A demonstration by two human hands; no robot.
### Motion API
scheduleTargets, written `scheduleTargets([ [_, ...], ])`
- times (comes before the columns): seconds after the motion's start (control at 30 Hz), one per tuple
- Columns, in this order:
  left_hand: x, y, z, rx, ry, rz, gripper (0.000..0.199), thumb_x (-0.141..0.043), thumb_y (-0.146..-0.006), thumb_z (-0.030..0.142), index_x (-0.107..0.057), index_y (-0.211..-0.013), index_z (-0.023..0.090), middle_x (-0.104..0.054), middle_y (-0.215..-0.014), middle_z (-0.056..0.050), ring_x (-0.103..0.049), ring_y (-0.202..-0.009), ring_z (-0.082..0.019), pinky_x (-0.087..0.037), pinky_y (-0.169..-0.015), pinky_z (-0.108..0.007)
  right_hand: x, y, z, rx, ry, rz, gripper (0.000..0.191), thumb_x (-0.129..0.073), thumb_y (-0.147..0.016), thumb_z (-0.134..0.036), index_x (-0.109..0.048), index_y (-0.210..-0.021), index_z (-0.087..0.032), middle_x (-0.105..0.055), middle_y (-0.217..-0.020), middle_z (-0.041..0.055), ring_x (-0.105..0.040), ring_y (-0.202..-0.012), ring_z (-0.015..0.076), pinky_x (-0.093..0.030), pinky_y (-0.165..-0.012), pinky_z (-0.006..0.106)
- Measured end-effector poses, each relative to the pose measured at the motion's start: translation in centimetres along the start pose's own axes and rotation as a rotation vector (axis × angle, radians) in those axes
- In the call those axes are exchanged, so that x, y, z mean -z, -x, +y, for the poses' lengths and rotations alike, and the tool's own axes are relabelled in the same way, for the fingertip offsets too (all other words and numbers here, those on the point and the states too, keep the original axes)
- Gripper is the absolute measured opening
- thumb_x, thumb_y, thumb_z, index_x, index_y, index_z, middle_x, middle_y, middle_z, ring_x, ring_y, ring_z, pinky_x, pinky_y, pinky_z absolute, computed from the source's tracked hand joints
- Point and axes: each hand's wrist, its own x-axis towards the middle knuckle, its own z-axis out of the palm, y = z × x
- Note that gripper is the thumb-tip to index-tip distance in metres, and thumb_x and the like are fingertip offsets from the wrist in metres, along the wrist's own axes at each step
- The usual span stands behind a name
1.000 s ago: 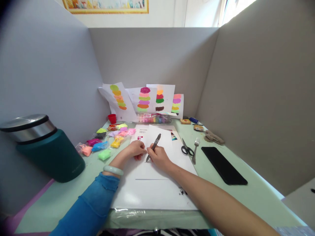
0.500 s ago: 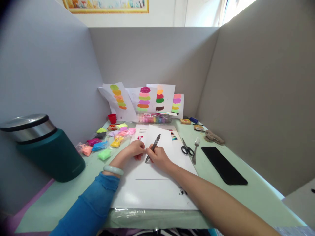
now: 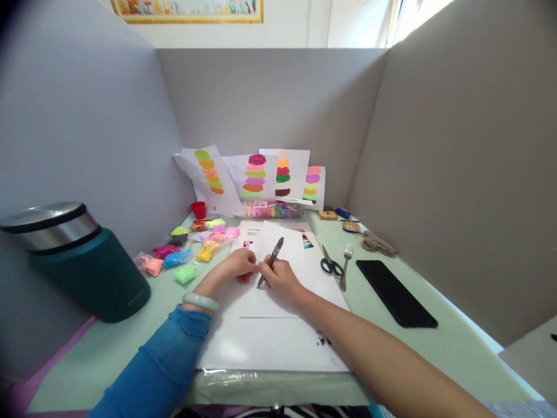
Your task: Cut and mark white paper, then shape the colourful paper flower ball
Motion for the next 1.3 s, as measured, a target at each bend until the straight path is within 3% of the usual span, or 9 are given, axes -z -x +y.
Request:
scheduleTargets([
  [0.53,0.07,0.27,0.16,-0.015,0.028,0.011,0.005,-0.054,-0.067,0.013,-0.051,-0.068,0.016,-0.057,-0.048,-0.001,-0.058,-0.045,-0.015,-0.043,-0.043,-0.020,0.01,-0.14,0.19,-0.014,0.020,0.051,0.027,-0.045,-0.085,-0.034,-0.042,-0.062,-0.020,-0.045,-0.049,-0.0053,-0.042,-0.050,0.0108,-0.035,-0.053,0.023],
  [1.3,0.09,0.31,0.33,-0.016,0.003,0.009,0.002,-0.054,-0.070,0.014,-0.053,-0.071,0.016,-0.057,-0.047,-0.001,-0.058,-0.046,-0.015,-0.045,-0.045,-0.021,-0.05,-0.25,0.89,0.019,0.022,0.015,0.028,-0.044,-0.087,-0.034,-0.043,-0.063,-0.020,-0.046,-0.049,-0.0054,-0.043,-0.049,0.0108,-0.036,-0.053,0.023],
])
